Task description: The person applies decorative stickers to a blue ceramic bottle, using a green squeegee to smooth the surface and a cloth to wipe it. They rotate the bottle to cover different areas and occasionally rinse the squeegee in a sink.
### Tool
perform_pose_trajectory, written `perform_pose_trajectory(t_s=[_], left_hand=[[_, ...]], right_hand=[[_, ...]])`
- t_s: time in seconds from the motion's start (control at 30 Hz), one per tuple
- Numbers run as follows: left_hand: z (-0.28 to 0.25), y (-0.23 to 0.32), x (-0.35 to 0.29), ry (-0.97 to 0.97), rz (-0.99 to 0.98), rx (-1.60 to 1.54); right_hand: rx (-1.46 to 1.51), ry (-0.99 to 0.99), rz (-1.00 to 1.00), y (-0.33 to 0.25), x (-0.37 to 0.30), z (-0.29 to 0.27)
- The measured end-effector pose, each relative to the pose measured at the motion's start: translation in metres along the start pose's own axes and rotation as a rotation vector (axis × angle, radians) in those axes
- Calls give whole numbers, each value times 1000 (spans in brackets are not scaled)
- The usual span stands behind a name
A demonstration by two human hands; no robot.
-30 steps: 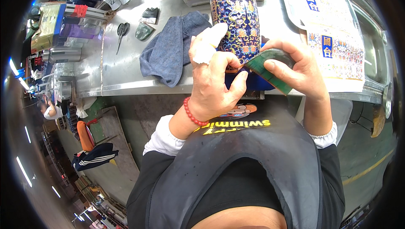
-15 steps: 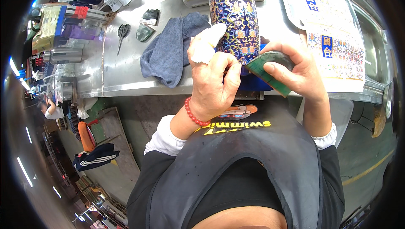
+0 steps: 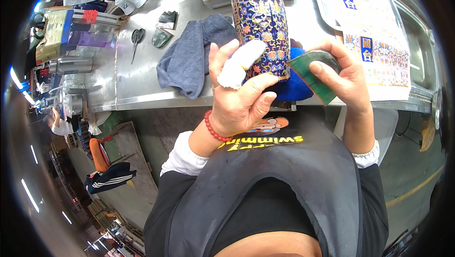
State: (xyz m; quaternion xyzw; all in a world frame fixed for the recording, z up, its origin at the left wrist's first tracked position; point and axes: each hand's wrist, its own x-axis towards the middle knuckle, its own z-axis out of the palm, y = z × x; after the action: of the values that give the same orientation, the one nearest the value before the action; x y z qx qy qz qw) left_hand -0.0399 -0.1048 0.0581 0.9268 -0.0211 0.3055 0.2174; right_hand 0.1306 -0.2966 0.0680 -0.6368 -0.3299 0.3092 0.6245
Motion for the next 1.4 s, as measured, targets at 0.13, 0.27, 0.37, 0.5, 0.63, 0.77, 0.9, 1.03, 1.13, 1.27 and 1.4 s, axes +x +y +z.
perform_pose_trajectory(t_s=[0.13, 0.27, 0.37, 0.5, 0.63, 0.77, 0.9, 1.03, 1.13, 1.27, 1.4], left_hand=[[2, -3, -1, 41, -18, -119], [8, -7, 0, 95, -48, -149], [9, -5, -2, 58, -58, -123], [8, -4, -4, 64, -50, -89], [10, -3, -5, 95, 91, 49], [11, -2, -7, 106, 169, 138], [5, -6, -8, 38, 133, 119], [4, -12, -9, -7, 153, 166], [7, -18, -9, 10, 212, 205], [7, -21, -8, 17, 252, 228], [4, -19, -9, -22, 228, 202]], right_hand=[[-8, 1, 59, 2, -7, -3], [4, -45, 163, 6, -9, 1], [-46, -92, 124, 8, -7, 4], [-13, -101, 166, 10, -6, 4], [17, -76, 171, 11, -7, 2], [8, -47, 107, 12, -7, -2], [13, -8, 85, 13, -8, -3], [-15, 31, 31, 15, -7, -1], [-22, 37, 0, 18, -6, 0], [-81, 76, -87, 23, -2, 1], [-187, 141, -228, 30, 1, 2]])
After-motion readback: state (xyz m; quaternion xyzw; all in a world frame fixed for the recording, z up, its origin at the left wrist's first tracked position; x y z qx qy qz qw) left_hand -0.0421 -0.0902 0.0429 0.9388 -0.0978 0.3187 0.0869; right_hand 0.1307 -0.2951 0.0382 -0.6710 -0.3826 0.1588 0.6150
